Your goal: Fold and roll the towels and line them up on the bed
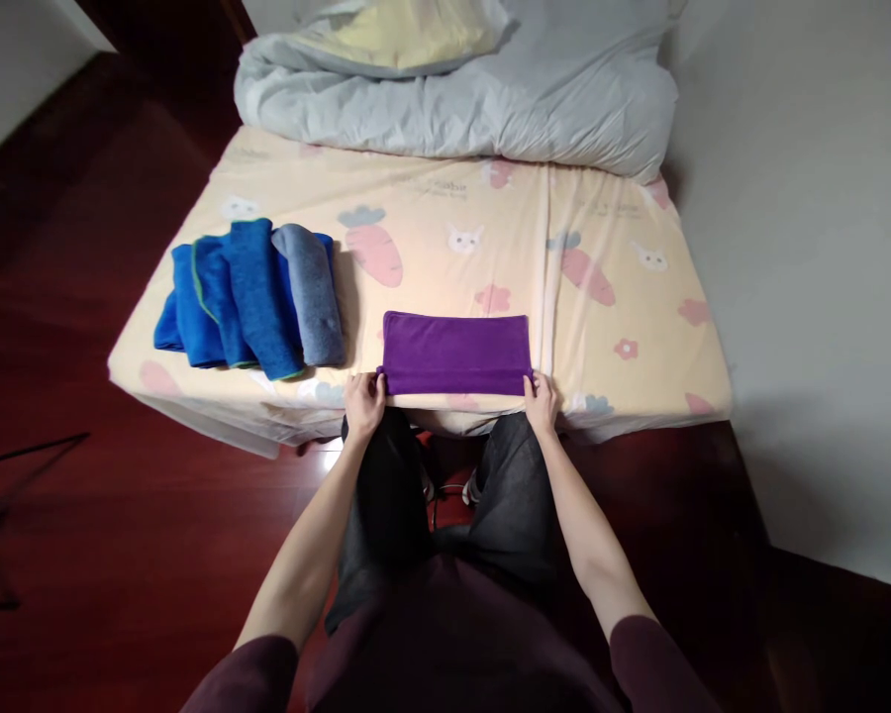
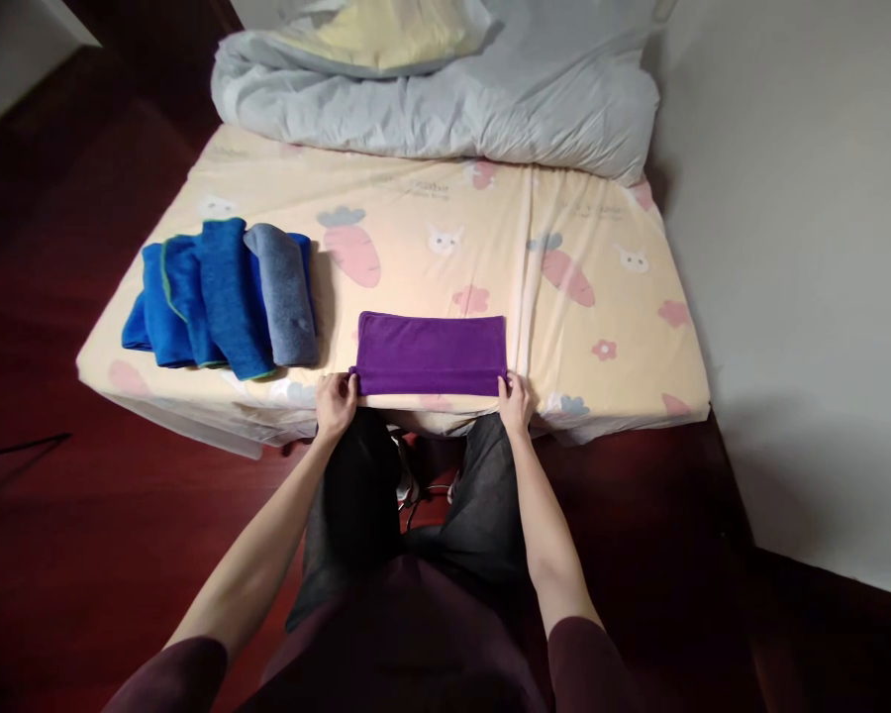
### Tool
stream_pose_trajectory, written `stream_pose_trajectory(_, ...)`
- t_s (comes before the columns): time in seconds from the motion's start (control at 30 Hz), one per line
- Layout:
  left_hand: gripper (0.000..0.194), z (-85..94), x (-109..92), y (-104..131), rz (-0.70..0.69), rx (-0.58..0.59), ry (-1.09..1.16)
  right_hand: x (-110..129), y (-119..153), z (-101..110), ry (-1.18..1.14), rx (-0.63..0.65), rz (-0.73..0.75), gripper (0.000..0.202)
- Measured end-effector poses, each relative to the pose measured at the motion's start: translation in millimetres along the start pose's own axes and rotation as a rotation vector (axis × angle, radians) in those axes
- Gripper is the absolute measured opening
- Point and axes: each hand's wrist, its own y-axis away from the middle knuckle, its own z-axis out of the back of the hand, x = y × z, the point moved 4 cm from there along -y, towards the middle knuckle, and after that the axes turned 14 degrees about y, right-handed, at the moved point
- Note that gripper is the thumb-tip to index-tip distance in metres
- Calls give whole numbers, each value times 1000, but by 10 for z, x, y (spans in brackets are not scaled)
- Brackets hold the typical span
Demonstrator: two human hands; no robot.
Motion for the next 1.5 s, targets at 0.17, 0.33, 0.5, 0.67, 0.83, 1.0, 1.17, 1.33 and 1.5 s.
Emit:
stream_pose_trajectory(0.17, 28, 28, -20, 15, -12, 2, 15, -13, 10, 12, -46, -2, -13, 50)
stream_pose_trajectory(0.33, 28, 35, 15, 27, -22, 10, 20, -22, 41, 27, -77, 0, -16, 44)
stream_pose_trajectory(0.5, 26, 52, -8, 47, -55, -54, 25, 52, 65, 136, -44, -147, 66, 36)
stream_pose_trajectory(0.67, 28, 47, -139, 106, -204, 15, 67, 192, 97, 255, 23, -228, 277, 26)
stream_pose_trajectory(0.83, 39, -44, -265, 142, -350, 272, 112, 293, 114, 288, 14, -124, 415, 27)
stream_pose_trajectory(1.0, 52, -127, -271, 113, -371, 334, 42, 360, 100, 226, 33, 15, 523, 36)
stream_pose_trajectory(1.17, 62, -172, -229, 87, -331, 353, 21, 365, 75, 177, 61, 55, 546, 47)
stream_pose_trajectory(1.33, 67, -201, -150, 59, -284, 330, 38, 342, 55, 142, 53, 32, 489, 52)
stream_pose_trajectory(1.5, 67, -209, -82, 53, -281, 286, 88, 326, 46, 123, 26, 22, 464, 53)
